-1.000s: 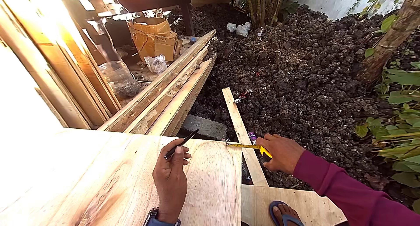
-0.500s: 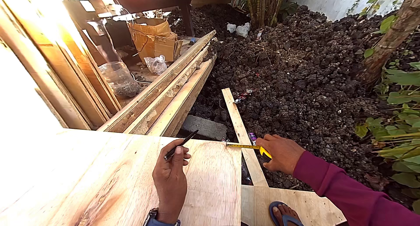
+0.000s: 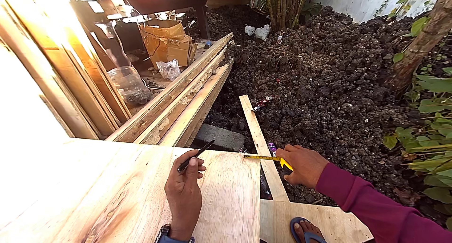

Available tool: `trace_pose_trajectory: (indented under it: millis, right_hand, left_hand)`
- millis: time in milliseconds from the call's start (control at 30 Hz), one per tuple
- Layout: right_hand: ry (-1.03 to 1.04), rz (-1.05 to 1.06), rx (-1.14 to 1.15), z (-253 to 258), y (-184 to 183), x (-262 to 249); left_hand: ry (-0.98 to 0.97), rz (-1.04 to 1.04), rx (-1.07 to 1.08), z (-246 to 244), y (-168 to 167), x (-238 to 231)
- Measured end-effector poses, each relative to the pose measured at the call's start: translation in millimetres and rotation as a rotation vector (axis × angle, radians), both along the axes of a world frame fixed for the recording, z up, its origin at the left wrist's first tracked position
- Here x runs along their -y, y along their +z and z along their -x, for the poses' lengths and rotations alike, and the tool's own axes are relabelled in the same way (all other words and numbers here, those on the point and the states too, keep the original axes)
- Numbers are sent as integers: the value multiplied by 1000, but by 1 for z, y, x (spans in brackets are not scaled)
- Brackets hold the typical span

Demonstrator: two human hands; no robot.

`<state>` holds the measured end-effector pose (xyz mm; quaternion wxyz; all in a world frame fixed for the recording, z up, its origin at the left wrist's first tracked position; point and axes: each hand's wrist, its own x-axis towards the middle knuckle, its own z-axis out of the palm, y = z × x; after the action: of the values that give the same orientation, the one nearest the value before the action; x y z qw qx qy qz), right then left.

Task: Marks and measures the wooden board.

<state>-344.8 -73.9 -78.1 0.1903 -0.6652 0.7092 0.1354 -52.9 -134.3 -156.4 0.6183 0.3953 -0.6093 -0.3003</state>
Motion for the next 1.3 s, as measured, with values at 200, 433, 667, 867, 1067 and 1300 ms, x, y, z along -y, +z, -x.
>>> trace_pose_trajectory:
  millis: [200,433,667,867,1067,1300]
  right_hand:
    - [5,1,-8,0,1,0]
    - [9,106,47,0,2,-1]
    - [35,158,68,-17,-1,11]
    - [44,139,70,-18,-3,16]
    - [60,150,63,-20,-4,20]
    - [98,145,78,-22,-7,24]
  left_hand:
    - [-6,-3,-12,0,0,-1]
    - [5,4,-9,1,0,-1]
    - [4,5,-21,0,2,0]
    - [13,0,-17,1,2,-1]
    - [17,-7,-10,0,0,0]
    - [24,-22,0,-1,1,1]
